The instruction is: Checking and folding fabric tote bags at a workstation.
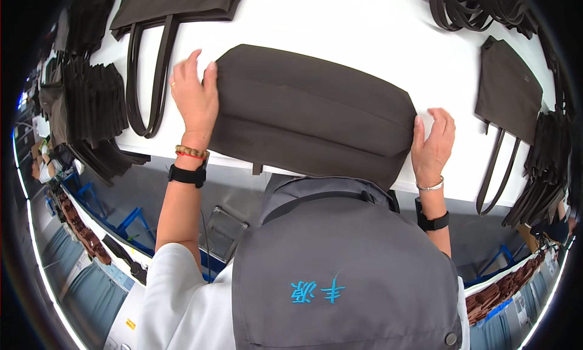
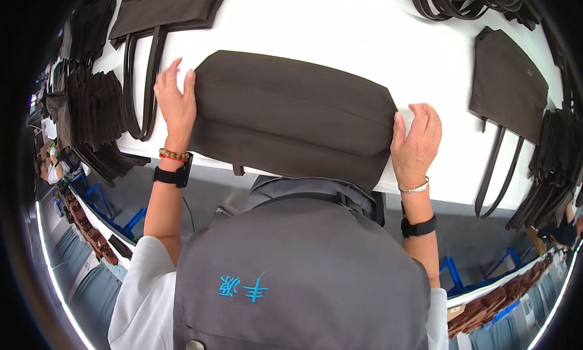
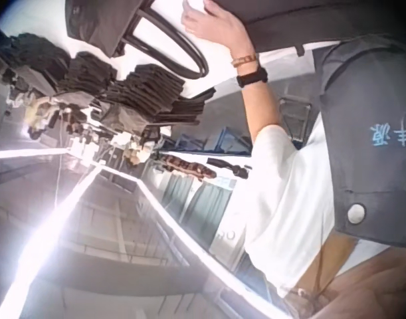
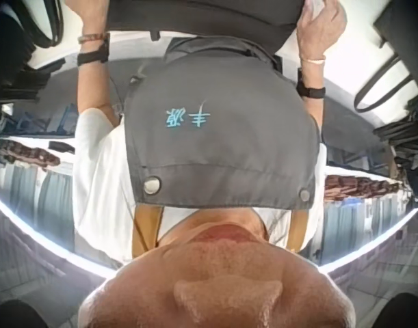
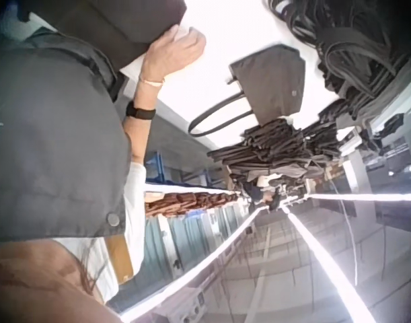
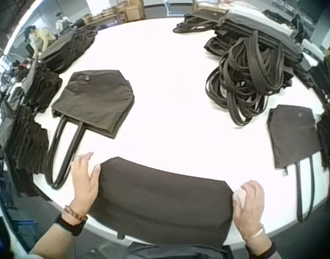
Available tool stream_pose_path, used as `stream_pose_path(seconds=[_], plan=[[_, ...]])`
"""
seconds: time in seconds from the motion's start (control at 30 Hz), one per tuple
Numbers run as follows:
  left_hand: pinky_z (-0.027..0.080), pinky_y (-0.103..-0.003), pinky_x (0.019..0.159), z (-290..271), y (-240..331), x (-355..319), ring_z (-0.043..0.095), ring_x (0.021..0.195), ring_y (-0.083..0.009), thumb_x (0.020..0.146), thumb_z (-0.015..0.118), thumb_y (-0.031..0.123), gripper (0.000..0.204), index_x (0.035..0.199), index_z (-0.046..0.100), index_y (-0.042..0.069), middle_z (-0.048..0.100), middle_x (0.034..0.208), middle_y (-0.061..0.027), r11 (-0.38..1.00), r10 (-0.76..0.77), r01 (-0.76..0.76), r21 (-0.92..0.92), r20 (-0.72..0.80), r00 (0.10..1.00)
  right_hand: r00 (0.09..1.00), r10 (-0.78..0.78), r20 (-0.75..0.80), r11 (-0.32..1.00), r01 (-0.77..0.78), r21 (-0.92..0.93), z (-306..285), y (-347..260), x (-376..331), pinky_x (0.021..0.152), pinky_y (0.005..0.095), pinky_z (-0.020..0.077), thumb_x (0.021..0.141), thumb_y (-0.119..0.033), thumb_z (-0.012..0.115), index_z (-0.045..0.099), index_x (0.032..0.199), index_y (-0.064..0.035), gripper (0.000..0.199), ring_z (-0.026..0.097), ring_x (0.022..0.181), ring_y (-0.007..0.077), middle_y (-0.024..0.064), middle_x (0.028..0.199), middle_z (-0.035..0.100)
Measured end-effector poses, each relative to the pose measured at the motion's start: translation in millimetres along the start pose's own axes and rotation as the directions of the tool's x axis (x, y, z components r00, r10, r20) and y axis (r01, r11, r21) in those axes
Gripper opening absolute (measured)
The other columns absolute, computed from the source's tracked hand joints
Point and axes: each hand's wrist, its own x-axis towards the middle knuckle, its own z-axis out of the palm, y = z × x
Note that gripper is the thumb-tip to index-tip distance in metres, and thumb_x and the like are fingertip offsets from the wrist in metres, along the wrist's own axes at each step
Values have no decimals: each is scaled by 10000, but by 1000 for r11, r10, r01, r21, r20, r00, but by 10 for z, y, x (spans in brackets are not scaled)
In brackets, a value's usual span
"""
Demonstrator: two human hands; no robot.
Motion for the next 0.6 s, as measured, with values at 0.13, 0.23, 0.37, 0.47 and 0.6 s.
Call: stream_pose_path(seconds=[0.13, 0.23, 0.37, 0.47, 0.6], plan=[[289, -504, 1097, -90, 668, 136, 339, 1376, -352, 925, 599, 325, 456, 1339, 537, 145, 434, 1462, -59, 946, 300, -284, -158, 93, 949, 972, -211, 101, 971, 197, 133, -54, -771, 311, 1095, 470, 317, 887, -169, 607, 481, 1360, -36, 506, 386, 1358, 356, 136, 1437, 454], [215, -458, 1154, 27, 737, 41, 265, 1429, -304, 994, 454, 388, 501, 1441, 427, 164, 348, 1529, -21, 931, 355, -359, -66, 394, 847, 942, -239, 234, 968, 212, 133, 165, -741, 175, 1112, 470, 288, 920, -247, 556, 447, 1411, -78, 531, 351, 1387, 321, 88, 1495, 400], [206, -416, 1164, 195, 276, -158, 252, 1437, -279, 1007, 418, 353, 509, 1472, 368, 152, 298, 1557, -22, 960, 277, -227, -163, 454, 847, 943, -90, 319, 993, 110, -45, 181, -288, -63, 1130, 458, 252, 956, -315, 477, 383, 1457, -84, 560, 316, 1412, 277, 74, 1538, 339], [199, -448, 1162, 184, 215, -89, 230, 1447, -295, 964, 490, 432, 640, 1488, 324, 105, 277, 1565, -64, 939, 326, -225, -259, 470, 820, 948, -37, 316, 999, 45, -17, 129, 59, -202, 1135, 473, 238, 961, -317, 465, 364, 1461, -62, 571, 302, 1419, 292, 84, 1548, 319], [173, -498, 1160, -160, 208, -186, 240, 1446, -301, 821, 640, 526, 876, 1497, 292, 91, 280, 1562, -88, 833, 547, -369, -413, 507, 666, 945, -95, 313, 991, 119, -60, -96, 49, -292, 1144, 477, 230, 883, -198, 575, 382, 1435, -22, 611, 294, 1425, 307, 128, 1538, 325]])
